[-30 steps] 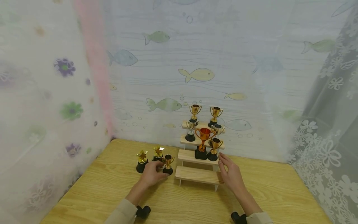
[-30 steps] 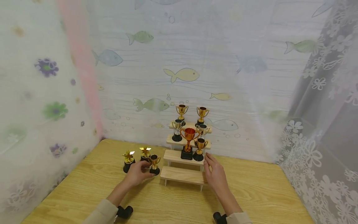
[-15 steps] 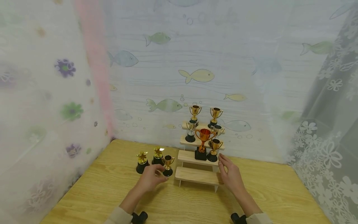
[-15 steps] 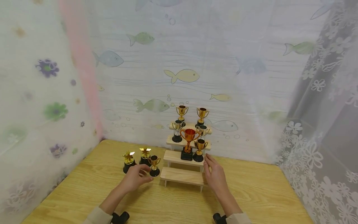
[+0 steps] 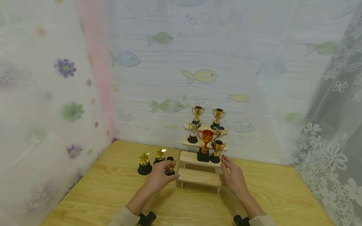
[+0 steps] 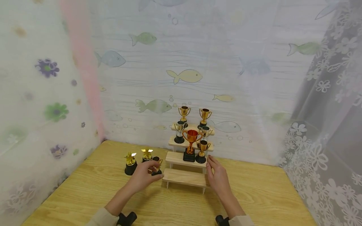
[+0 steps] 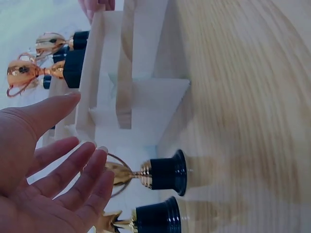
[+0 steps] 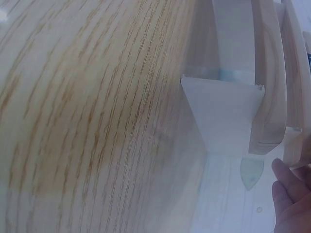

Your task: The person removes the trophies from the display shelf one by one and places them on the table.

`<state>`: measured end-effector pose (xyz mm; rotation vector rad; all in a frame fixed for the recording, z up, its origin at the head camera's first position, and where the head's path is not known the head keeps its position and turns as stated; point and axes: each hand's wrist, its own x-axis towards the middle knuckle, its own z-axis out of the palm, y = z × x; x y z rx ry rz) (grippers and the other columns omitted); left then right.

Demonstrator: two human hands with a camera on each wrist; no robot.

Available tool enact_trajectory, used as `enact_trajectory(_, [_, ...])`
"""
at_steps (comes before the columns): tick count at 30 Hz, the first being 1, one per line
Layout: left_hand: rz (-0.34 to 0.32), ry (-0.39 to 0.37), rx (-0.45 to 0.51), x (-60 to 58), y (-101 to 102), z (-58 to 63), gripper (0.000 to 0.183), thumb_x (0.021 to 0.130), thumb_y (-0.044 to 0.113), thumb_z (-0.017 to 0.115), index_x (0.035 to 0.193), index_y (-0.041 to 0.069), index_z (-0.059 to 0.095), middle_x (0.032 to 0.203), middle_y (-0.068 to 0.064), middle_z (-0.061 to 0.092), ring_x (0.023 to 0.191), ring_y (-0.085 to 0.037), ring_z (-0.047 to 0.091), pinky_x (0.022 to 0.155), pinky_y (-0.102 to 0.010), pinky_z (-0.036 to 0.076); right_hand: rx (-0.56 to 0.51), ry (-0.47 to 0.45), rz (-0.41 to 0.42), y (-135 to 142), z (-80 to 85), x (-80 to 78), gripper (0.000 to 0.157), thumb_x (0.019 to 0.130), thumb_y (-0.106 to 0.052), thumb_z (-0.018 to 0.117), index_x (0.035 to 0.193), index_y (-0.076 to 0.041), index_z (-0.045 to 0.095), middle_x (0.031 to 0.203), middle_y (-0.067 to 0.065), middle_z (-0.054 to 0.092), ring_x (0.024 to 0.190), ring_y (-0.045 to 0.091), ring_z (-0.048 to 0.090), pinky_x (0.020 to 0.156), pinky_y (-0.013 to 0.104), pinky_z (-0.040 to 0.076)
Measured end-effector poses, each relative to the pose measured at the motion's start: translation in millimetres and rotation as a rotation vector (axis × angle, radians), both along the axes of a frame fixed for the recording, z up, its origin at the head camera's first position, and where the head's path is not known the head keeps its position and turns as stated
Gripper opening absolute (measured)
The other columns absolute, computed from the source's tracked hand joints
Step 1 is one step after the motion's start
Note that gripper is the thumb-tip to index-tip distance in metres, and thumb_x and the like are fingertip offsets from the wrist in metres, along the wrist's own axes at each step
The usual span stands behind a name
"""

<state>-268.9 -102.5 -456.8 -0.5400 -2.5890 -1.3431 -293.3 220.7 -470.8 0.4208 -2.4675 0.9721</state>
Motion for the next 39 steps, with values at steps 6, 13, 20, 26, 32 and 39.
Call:
enact_trajectory(6, [-0.001, 0.042, 0.022, -1.4, 11, 7.4, 0.044, 0.088, 0.018, 0.083, 0.126, 0.002, 0.068, 0.116, -0.014, 0.069, 0.100, -0.033, 0.067, 0.083, -0.044, 0.057, 0.002, 0.004, 0.001, 1, 0.7, 0.2, 0.038, 0.108, -0.013, 0.052, 0.138, 0.009, 0.058, 0.148, 0.024, 0.053, 0.135, 0.045, 0.050, 0.105, 0.060, 0.044])
enact_trajectory(13, [-0.031, 0.079, 0.087, -7.5, 30, 15.0, 0.044, 0.089, 0.018, 0.082, 0.126, 0.000, 0.067, 0.118, -0.017, 0.069, 0.105, -0.038, 0.065, 0.091, -0.057, 0.053, 0.001, -0.007, -0.001, 1, 0.9, 0.0, 0.038, 0.108, -0.014, 0.052, 0.139, 0.009, 0.057, 0.149, 0.023, 0.052, 0.135, 0.045, 0.049, 0.105, 0.060, 0.044])
enact_trajectory(20, [-0.051, 0.082, 0.084, -15.2, 51, 20.9, 0.048, 0.090, 0.022, 0.082, 0.131, 0.004, 0.064, 0.127, -0.015, 0.066, 0.110, -0.035, 0.063, 0.093, -0.055, 0.053, -0.005, 0.019, 0.005, 0, 2.1, 1.7, 0.037, 0.107, -0.011, 0.053, 0.136, 0.011, 0.059, 0.146, 0.025, 0.054, 0.132, 0.046, 0.052, 0.103, 0.061, 0.045])
enact_trajectory(26, [-0.041, 0.062, 0.102, -21.3, 65, 25.8, 0.058, 0.089, 0.025, 0.082, 0.140, 0.009, 0.059, 0.135, -0.016, 0.060, 0.114, -0.032, 0.062, 0.090, -0.049, 0.055, -0.002, 0.023, 0.005, 0, 2.6, 1.7, 0.036, 0.107, -0.010, 0.054, 0.136, 0.011, 0.059, 0.146, 0.024, 0.054, 0.133, 0.046, 0.052, 0.104, 0.061, 0.045])
enact_trajectory(32, [-0.023, 0.088, 0.077, -29.5, 77, 28.5, 0.063, 0.088, 0.027, 0.083, 0.142, 0.007, 0.057, 0.137, -0.014, 0.060, 0.112, -0.029, 0.062, 0.090, -0.045, 0.055, -0.002, 0.017, 0.010, 0, 2.2, 1.1, 0.037, 0.108, -0.012, 0.053, 0.137, 0.010, 0.059, 0.147, 0.024, 0.054, 0.133, 0.045, 0.051, 0.103, 0.060, 0.045])
enact_trajectory(39, [0.023, 0.106, 0.043, -37.6, 90, 27.9, 0.064, 0.088, 0.028, 0.083, 0.143, 0.008, 0.057, 0.136, -0.011, 0.060, 0.112, -0.030, 0.063, 0.091, -0.045, 0.055, -0.011, 0.000, 0.010, 0, 0.9, 0.6, 0.038, 0.108, -0.014, 0.052, 0.138, 0.010, 0.058, 0.148, 0.023, 0.053, 0.135, 0.045, 0.050, 0.105, 0.060, 0.044])
